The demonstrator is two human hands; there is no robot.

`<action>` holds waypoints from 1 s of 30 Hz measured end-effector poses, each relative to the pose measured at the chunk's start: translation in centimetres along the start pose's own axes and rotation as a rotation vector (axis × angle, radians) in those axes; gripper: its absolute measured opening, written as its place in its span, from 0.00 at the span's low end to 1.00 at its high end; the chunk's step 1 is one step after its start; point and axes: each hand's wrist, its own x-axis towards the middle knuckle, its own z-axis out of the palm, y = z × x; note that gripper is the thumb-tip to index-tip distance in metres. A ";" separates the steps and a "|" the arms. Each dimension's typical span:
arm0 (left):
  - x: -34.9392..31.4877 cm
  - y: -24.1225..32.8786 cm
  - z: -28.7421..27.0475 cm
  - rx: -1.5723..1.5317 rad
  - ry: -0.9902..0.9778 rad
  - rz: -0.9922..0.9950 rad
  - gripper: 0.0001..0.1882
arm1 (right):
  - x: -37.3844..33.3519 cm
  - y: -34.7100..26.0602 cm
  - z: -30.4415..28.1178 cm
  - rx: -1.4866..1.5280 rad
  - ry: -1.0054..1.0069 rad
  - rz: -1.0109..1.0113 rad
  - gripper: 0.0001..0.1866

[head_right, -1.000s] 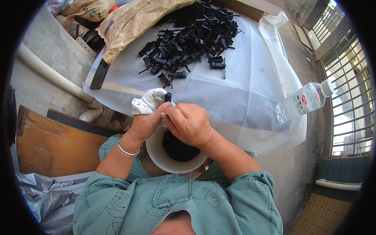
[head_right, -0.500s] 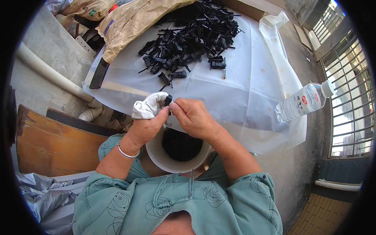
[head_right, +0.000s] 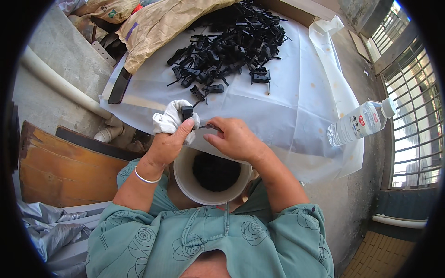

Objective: Cleaning small black plastic components using a white cloth.

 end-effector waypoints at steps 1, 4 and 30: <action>0.1 0.4 0.0 -0.001 0.001 0.000 0.14 | 0.0 0.1 -0.3 -0.085 -0.120 0.022 0.07; 0.2 0.9 -0.1 0.081 -0.042 -0.009 0.16 | -0.1 0.7 -0.2 0.028 0.110 -0.146 0.06; -0.6 0.9 -1.4 0.825 -0.208 0.236 0.14 | 3.4 1.4 0.1 -0.205 0.030 -0.059 0.07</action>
